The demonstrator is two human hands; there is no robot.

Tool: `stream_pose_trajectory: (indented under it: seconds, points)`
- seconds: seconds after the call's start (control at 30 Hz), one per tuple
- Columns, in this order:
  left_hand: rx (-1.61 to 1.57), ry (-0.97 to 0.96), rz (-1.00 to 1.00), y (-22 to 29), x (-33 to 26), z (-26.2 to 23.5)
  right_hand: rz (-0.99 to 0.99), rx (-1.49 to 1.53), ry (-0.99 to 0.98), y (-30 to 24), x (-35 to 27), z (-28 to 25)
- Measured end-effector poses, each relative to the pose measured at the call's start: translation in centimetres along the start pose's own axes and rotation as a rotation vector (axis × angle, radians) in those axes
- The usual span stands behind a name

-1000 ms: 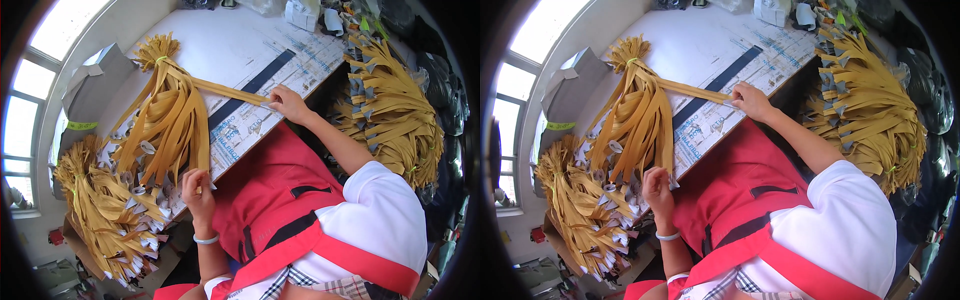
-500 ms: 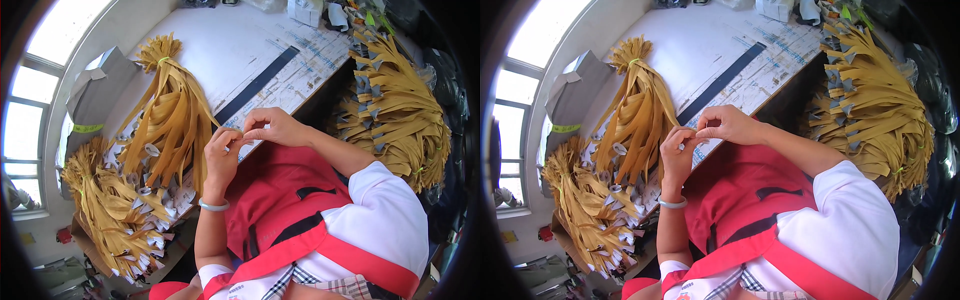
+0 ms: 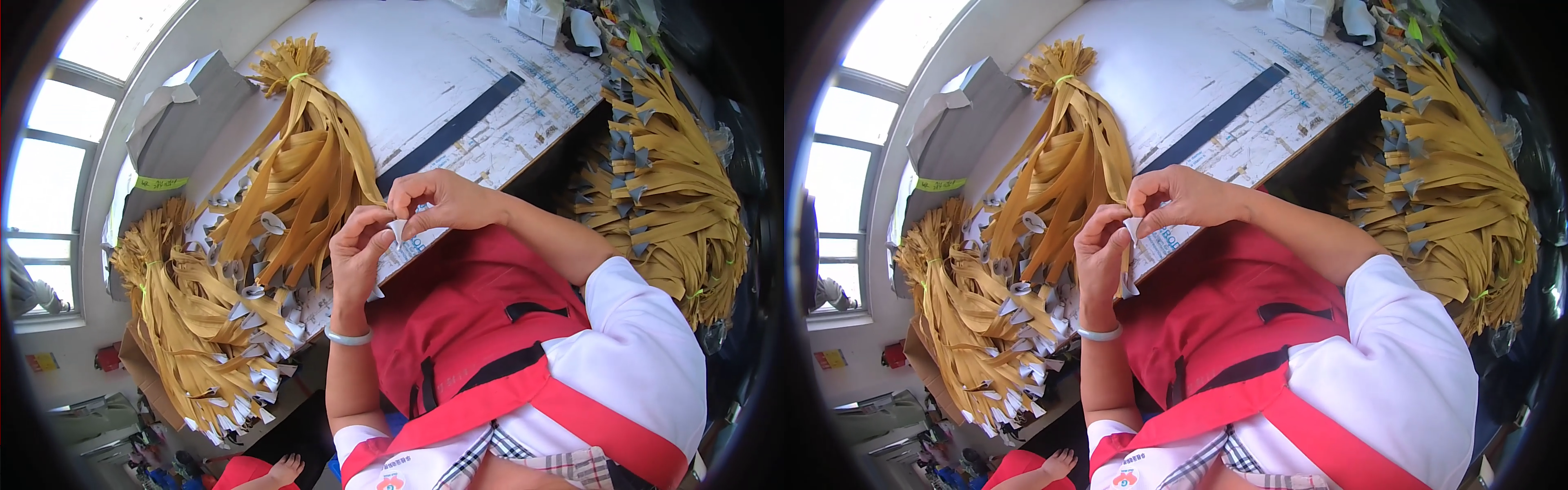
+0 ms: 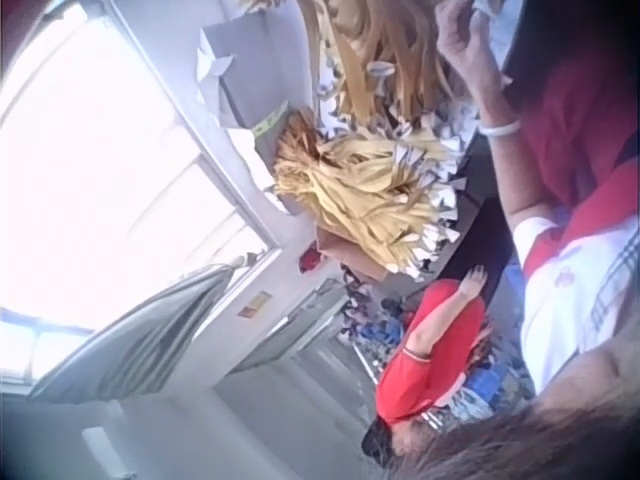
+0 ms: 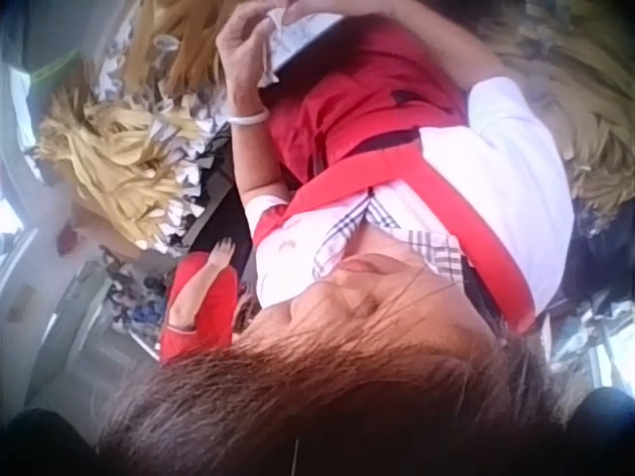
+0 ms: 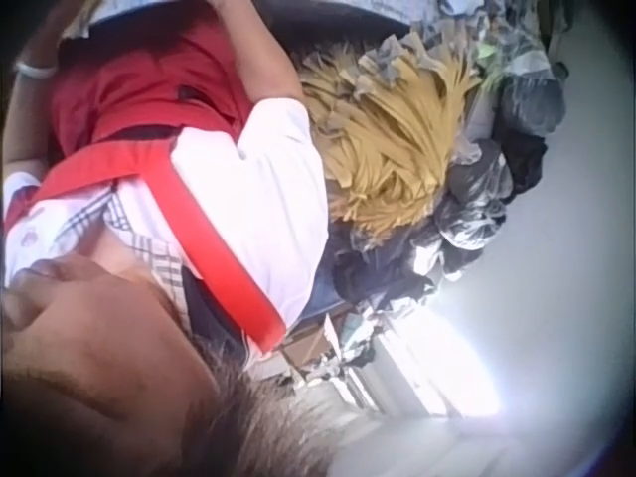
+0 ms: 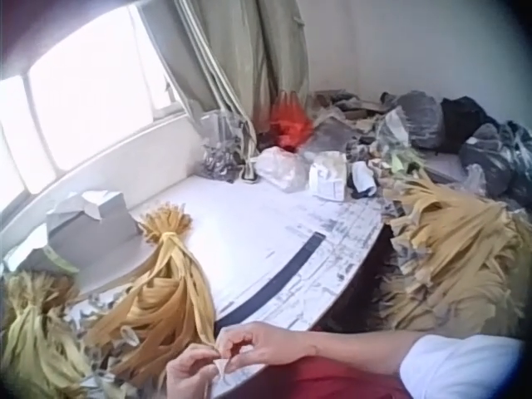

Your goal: The recorder is assembling yellow lanyards by attaching clips or labels at a workbench in a factory setting.

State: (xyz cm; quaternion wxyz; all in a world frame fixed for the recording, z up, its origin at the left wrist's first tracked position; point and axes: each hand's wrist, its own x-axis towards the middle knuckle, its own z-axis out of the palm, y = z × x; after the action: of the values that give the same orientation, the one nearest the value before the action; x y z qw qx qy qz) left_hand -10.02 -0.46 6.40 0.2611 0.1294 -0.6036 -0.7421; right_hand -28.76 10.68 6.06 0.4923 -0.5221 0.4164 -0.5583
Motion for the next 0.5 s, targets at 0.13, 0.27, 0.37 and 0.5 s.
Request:
stream_pose_trajectory:
  seconds: [0.13,0.27,0.37,0.5]
  points:
    - [0.159,-0.126,0.055,1.1,-0.1,-1.0,-0.034,0.003,-0.01,0.1,0.6,0.2]
    - [0.128,-0.097,0.083,1.2,0.0,-0.9,0.043,0.073,-0.004,-0.9,1.0,0.4]
    - [0.115,0.016,0.02,1.1,-0.3,-0.4,0.131,0.088,0.07,-1.8,1.1,1.0]
    - [0.419,0.211,0.179,-0.6,-0.5,0.5,-0.057,-0.413,0.332,0.0,1.0,2.3]
